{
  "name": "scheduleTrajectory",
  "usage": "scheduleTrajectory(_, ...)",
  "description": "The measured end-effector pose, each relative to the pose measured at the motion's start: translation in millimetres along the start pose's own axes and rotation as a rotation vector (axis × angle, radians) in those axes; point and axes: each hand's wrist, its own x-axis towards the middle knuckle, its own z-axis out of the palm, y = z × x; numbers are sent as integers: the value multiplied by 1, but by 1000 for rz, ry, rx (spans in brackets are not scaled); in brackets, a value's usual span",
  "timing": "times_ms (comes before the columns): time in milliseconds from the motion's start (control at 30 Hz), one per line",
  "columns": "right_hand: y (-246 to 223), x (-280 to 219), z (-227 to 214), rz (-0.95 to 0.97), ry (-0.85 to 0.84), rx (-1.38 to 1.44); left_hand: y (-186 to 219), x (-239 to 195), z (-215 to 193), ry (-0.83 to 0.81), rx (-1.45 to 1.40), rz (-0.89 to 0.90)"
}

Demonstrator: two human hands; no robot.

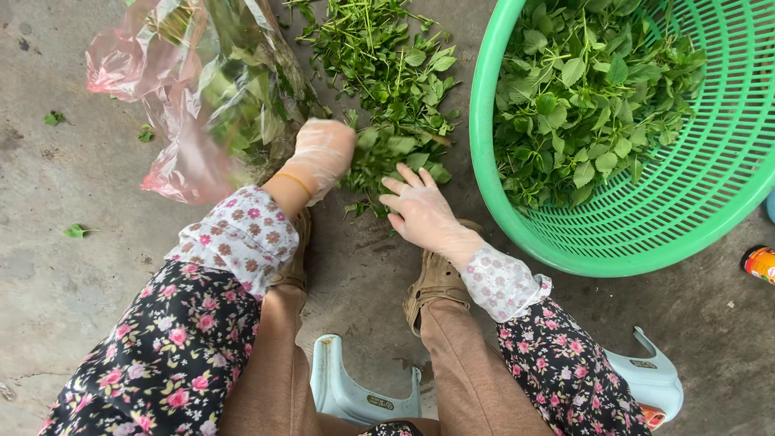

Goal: The person picks leaves from stems and places them into a green plastic basket.

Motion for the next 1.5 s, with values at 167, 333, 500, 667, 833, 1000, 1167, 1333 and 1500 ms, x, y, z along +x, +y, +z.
scheduleTrajectory(167, 6, -2, -25, 41, 142, 361, -18, -12, -26, -189, -475, -169)
scheduleTrajectory(333, 4, -2, -66, 163, 363, 492, -19, -19, -54, -90, -469, -295)
scheduleTrajectory(500, 3, -2, -73, 197, 329, 477, -28, -22, -47, 23, -556, -146)
scheduleTrajectory(667, 3, 0, -73, 189, 296, 488, -6, -27, -52, 18, -214, -136)
scheduleTrajectory(833, 2, 0, -83, 183, 382, 469, -30, -39, -81, -80, -854, -61)
scheduleTrajectory(1000, 1, 2, -97, 167, 634, 644, -54, -42, -93, -54, -904, -201)
scheduleTrajectory(1167, 6, -3, -118, 257, 700, 841, -69, -46, -91, -63, -1291, -143)
scheduleTrajectory(1333, 4, -5, -133, 266, 742, 911, -68, -37, -87, 55, -1322, -212)
scheduleTrajectory(1500, -12, -9, -146, 130, 820, 474, -50, -31, -83, 87, -1393, -174)
